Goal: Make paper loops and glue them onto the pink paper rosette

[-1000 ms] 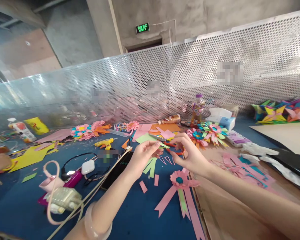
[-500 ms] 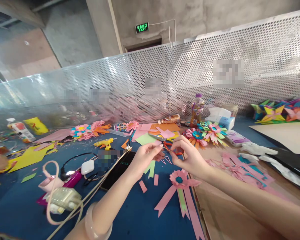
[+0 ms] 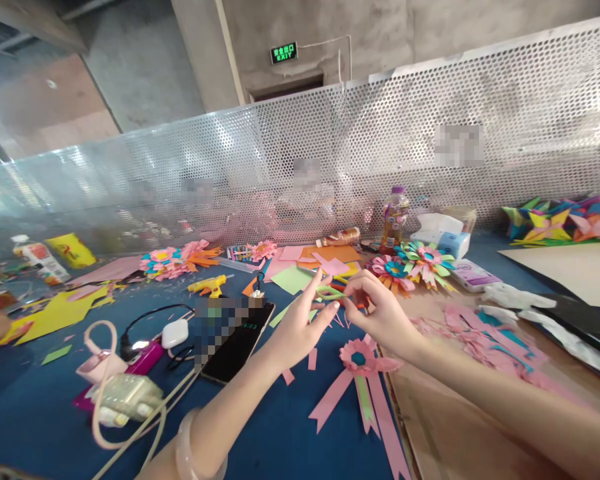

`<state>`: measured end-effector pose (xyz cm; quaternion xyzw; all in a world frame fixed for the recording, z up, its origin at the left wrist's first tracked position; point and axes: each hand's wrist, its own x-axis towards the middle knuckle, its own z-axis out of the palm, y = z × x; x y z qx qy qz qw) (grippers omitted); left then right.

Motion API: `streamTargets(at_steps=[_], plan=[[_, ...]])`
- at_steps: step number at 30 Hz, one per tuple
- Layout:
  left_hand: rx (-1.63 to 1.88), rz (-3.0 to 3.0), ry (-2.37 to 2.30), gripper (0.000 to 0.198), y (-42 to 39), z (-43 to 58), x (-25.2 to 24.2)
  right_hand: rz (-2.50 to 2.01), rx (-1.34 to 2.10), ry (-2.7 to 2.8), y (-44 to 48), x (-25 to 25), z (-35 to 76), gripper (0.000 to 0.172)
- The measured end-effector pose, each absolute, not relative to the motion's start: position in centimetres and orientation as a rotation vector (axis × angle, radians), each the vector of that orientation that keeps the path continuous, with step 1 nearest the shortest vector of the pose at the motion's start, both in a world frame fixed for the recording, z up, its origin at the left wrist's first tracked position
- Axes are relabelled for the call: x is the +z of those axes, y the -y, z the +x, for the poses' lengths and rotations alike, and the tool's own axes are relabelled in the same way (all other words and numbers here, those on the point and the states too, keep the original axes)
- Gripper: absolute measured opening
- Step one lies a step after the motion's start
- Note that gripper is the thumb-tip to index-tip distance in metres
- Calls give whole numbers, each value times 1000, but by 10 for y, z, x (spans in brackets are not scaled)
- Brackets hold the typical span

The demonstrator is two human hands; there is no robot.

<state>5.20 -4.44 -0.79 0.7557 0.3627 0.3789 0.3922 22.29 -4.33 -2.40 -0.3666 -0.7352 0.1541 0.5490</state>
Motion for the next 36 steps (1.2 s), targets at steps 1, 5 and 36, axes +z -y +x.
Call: streamTargets(at_steps=[1,5,36], plan=[[958,1939,-915,60,45,52,-9,-870,369,1736,44,-24,222,10],[938,1989,-869,66,43,50,-12,-876,382,1726,45,-24,221,9],[1009,1755,-1009,47,42,52,-1,-834,357,1754,43,-27,224,11]])
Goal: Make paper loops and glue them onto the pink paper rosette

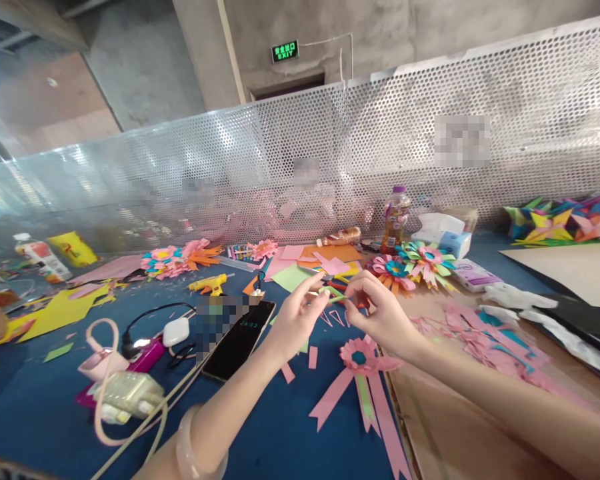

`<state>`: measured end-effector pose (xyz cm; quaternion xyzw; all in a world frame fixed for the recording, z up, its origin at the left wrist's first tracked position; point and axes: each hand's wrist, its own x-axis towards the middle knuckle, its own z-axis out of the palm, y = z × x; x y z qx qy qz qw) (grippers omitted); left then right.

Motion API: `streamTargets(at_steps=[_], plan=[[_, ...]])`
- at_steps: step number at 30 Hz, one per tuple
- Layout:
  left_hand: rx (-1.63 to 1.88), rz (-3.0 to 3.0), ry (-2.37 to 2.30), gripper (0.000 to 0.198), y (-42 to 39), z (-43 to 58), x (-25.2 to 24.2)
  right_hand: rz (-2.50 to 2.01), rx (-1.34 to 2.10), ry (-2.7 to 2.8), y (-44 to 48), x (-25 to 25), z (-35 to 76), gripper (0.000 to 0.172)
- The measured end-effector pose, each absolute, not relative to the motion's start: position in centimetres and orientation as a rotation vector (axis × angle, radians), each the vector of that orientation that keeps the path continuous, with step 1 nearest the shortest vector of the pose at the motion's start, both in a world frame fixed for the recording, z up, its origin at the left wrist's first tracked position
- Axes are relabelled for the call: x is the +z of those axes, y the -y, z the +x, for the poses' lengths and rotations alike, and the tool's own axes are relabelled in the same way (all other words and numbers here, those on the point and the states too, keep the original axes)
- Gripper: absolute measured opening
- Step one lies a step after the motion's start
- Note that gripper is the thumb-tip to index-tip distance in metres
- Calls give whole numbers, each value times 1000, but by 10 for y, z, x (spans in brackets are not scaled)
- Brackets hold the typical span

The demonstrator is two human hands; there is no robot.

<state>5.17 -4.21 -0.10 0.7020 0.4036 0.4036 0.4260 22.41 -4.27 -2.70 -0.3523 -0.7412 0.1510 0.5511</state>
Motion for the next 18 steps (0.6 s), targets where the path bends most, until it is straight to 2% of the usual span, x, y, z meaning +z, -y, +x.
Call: streamTargets(at_steps=[4,10,18], plan=[[1054,1700,-1047,33,40,50,1,-832,344,1757,43,-28,224,12],[1060,1615,-969,21,36,49,0,-849,345,1765,41,-30,225,10],[1131,1538,-963,18,32,47,-2,-859,357,1775,40,-32,227,12]])
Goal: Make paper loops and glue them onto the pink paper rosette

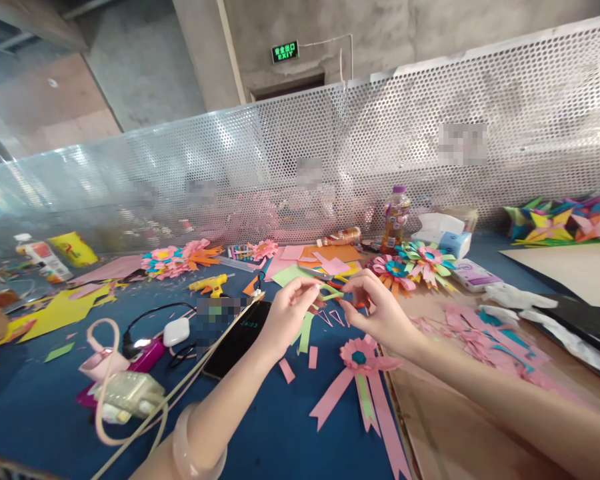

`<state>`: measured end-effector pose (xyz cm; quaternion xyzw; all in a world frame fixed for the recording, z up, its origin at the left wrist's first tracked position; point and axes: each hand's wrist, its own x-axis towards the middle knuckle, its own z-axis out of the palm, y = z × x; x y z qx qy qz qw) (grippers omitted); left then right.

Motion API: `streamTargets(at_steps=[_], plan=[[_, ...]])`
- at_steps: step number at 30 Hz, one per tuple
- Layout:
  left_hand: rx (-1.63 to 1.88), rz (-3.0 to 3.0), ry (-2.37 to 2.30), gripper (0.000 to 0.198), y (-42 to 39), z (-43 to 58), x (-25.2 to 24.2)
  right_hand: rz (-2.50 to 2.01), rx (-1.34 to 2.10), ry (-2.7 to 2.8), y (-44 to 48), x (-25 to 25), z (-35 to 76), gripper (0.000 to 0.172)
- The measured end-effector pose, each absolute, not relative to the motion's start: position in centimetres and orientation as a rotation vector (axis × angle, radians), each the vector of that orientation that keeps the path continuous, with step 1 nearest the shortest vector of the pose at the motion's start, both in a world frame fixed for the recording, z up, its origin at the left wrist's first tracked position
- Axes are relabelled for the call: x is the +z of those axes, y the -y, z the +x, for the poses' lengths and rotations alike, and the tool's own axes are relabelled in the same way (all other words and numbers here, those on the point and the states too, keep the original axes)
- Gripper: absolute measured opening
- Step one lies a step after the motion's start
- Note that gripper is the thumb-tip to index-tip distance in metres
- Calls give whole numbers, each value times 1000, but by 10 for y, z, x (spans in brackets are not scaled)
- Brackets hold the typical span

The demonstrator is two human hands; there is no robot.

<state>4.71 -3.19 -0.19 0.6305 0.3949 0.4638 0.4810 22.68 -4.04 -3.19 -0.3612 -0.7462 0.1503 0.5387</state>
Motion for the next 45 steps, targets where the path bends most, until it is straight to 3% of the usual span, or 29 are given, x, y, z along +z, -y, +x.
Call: streamTargets(at_steps=[5,13,22,26,27,32,45], plan=[[1148,1402,-928,18,30,46,-3,-869,354,1777,41,-33,225,17],[1138,1402,-918,19,30,47,-3,-879,371,1755,43,-29,222,2],[1059,1662,-936,26,36,47,3,-908,465,1718,43,-29,220,11],[1027,1679,-889,26,37,47,3,-911,465,1709,43,-32,220,6],[1026,1671,-898,25,36,47,3,-908,456,1710,43,-32,220,4],[1035,1605,-938,26,33,47,1,-821,273,1762,42,-32,224,24],[1017,1561,-970,26,34,47,1,-772,55,1851,39,-33,229,21]])
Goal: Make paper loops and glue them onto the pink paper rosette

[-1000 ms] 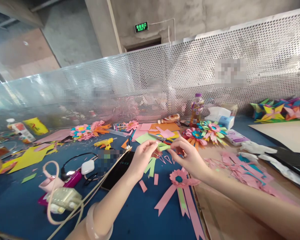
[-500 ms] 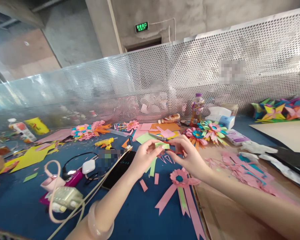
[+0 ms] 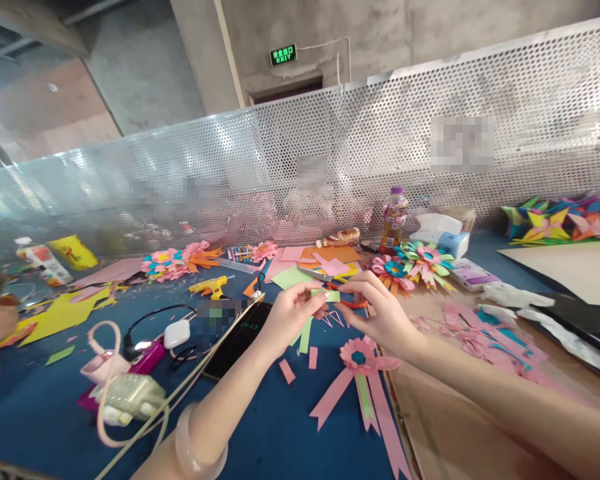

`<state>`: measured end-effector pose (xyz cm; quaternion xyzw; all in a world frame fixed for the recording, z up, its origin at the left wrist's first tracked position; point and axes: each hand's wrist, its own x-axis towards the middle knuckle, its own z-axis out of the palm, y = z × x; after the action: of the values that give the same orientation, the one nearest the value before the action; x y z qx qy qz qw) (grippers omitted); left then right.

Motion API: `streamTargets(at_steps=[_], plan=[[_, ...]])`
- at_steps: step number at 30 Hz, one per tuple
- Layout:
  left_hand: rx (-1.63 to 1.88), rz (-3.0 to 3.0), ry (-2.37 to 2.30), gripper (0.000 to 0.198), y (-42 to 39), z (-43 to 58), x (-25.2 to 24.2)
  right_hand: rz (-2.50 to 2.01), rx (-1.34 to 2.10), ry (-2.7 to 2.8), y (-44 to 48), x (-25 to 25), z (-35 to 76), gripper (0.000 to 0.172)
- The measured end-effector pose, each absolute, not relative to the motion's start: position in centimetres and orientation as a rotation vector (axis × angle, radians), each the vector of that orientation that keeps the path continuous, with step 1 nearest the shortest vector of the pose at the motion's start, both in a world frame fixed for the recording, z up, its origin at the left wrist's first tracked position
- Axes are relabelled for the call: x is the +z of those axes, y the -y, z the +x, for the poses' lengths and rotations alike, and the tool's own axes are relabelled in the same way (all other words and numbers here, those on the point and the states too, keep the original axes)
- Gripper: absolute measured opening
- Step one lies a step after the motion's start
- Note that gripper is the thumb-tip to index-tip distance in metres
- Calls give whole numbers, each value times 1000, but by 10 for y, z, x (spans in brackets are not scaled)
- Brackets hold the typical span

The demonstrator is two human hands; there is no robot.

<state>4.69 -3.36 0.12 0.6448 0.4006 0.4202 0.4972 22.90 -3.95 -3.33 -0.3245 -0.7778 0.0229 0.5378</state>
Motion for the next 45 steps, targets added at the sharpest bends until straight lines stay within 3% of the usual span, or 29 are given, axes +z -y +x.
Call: streamTargets(at_steps=[12,22,36,45], plan=[[1004,1581,-964,25,34,46,1,-763,40,1864,40,-32,228,15],[1016,1584,-973,25,32,45,0,-763,44,1872,40,-33,229,27],[984,1601,-959,25,35,46,3,-725,74,1891,43,-30,227,16],[1025,1548,-949,24,30,44,0,-781,105,1883,40,-36,226,34]])
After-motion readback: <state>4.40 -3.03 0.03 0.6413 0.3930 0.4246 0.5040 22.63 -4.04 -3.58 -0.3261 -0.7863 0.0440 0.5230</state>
